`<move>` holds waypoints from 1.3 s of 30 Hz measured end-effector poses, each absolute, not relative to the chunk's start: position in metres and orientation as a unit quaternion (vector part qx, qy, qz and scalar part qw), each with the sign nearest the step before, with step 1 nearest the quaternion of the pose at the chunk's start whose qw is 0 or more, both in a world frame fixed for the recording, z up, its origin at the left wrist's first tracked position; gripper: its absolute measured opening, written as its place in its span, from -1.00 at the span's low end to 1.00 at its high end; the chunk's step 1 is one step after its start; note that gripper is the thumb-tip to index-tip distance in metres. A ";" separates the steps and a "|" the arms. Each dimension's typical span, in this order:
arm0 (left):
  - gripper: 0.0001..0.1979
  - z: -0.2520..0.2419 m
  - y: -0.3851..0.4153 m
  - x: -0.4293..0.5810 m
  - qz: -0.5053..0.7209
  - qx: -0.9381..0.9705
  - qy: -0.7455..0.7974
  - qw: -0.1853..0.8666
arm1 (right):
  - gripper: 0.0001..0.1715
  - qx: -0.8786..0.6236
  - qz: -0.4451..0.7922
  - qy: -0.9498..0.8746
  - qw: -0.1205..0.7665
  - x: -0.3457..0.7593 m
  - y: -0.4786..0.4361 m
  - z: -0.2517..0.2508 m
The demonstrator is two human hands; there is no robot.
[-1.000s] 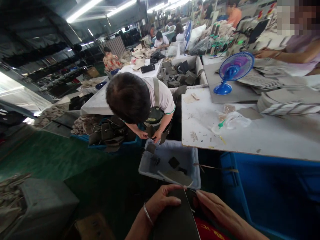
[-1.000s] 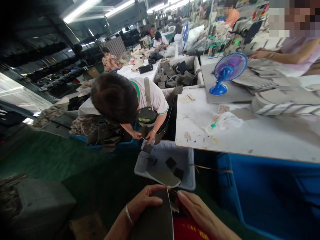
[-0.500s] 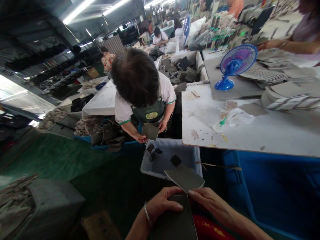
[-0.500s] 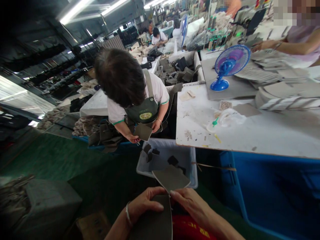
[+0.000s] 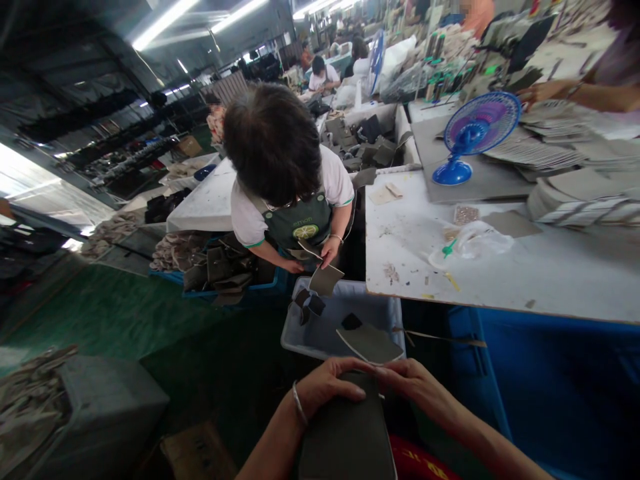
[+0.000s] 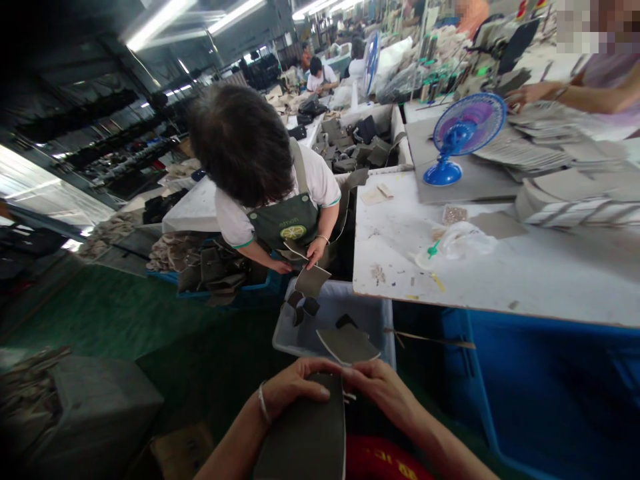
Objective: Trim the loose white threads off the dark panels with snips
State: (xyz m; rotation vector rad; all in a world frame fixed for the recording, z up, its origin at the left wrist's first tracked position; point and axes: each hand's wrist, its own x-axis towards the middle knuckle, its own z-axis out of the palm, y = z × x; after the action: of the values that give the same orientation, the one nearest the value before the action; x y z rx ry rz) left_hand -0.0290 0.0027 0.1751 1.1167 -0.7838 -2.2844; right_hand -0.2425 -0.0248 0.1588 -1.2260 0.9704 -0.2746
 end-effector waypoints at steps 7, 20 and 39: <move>-0.57 0.161 -0.004 -0.034 -0.761 0.489 -0.304 0.300 | -0.48 -0.459 -0.195 0.419 0.758 -0.231 -0.025 0.157; -0.49 0.105 0.044 -0.012 -0.734 0.403 -0.366 0.406 | -0.63 -0.391 -0.148 0.411 0.810 -0.218 -0.016 0.211; -0.57 0.099 0.081 -0.015 -0.747 0.457 -0.316 0.366 | -0.55 -0.463 -0.123 0.510 0.714 -0.264 -0.060 0.171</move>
State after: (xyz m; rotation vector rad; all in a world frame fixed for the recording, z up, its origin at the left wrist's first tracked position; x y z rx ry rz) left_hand -0.0145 0.0809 0.0993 1.1744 -0.8134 -1.9193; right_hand -0.2637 -0.0598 0.1711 -1.0257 1.1304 -0.2731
